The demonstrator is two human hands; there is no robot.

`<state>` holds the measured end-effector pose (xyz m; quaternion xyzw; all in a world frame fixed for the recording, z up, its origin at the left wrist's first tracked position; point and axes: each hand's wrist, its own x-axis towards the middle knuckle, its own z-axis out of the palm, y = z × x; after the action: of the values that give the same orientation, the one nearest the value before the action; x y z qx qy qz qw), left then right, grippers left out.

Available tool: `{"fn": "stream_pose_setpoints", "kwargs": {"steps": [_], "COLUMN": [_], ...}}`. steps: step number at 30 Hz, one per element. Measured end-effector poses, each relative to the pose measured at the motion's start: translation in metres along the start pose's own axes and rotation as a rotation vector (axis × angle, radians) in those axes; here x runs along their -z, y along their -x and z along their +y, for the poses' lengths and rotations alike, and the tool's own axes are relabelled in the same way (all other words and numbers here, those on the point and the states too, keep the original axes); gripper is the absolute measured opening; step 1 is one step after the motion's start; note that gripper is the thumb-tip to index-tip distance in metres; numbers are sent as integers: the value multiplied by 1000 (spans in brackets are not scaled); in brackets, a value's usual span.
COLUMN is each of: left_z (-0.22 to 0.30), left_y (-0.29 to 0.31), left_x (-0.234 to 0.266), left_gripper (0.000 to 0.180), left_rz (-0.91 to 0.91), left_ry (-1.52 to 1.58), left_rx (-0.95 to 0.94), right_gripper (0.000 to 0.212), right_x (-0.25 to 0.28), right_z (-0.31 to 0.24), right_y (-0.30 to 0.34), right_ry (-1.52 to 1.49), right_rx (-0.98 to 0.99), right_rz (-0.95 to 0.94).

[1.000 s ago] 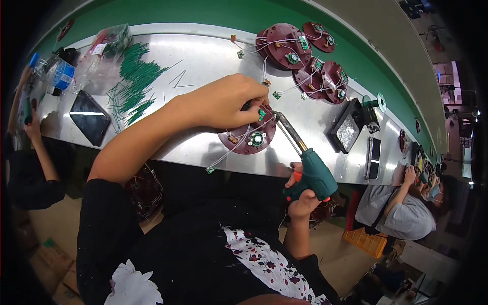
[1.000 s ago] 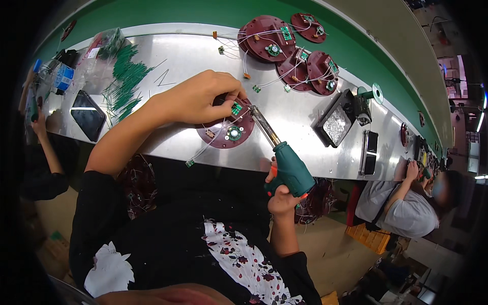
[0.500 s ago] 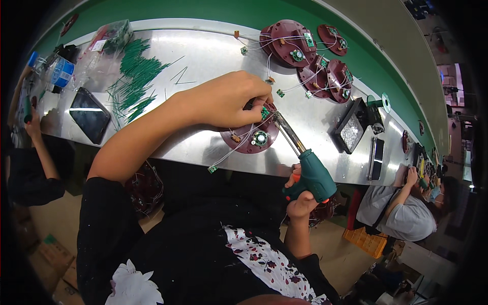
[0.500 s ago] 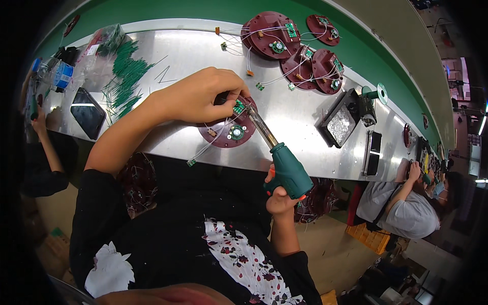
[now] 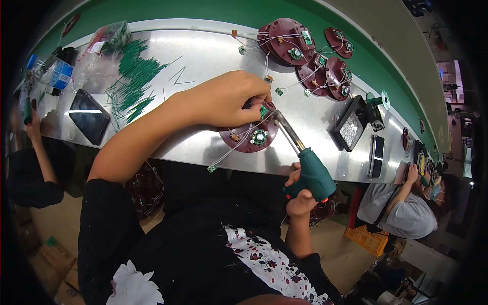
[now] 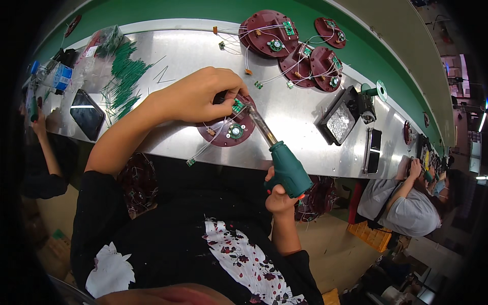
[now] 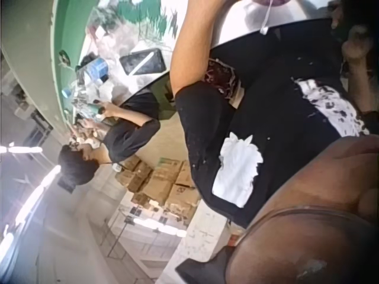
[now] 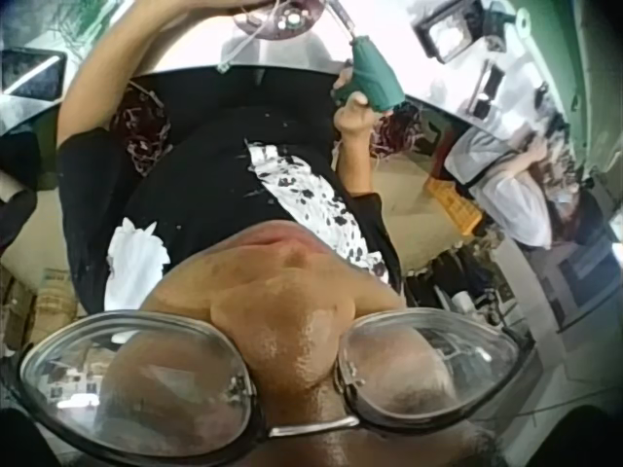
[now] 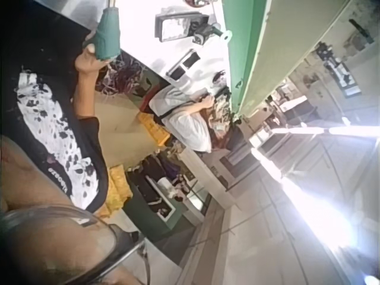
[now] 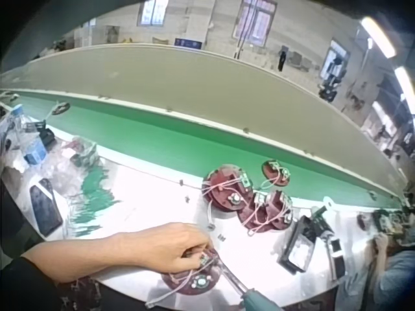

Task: Soldering wires onto circular printed circuit boards on a factory assembly line.

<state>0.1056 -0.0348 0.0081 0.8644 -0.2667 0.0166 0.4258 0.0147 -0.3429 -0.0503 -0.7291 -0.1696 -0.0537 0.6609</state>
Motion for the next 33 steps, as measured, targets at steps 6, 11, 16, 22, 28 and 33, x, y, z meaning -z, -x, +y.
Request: {"fn": "stream_pose_setpoints", "kwargs": {"steps": [6,11,16,22,28,33], "left_z": [1,-2,-4,-4,-6,1], "left_y": [-1,0,-3,-7,-10,-9], "left_x": [0,-2,-5,-16,-30,-35], "left_gripper": [13,12,10,11,16,13], "left_rz": [6,6,31,172,210,187], "left_ry": [3,-35,-20,21,139,277], "left_rx": [0,-18,14,-90,-76,25], "right_gripper": [92,89,87,86,86,87], "right_x": [-4,-6,-6,-4,-3,0], "right_z": [-5,-10,-9,-4,-2,-5], "right_y": [-4,-10,-11,-9,-10,-10], "right_ry": [-49,-31,-28,-64,-82,-104], "right_rx": [-28,-25,-18,-46,-22,-28], "right_rz": [150,178,172,198,205,210]}}
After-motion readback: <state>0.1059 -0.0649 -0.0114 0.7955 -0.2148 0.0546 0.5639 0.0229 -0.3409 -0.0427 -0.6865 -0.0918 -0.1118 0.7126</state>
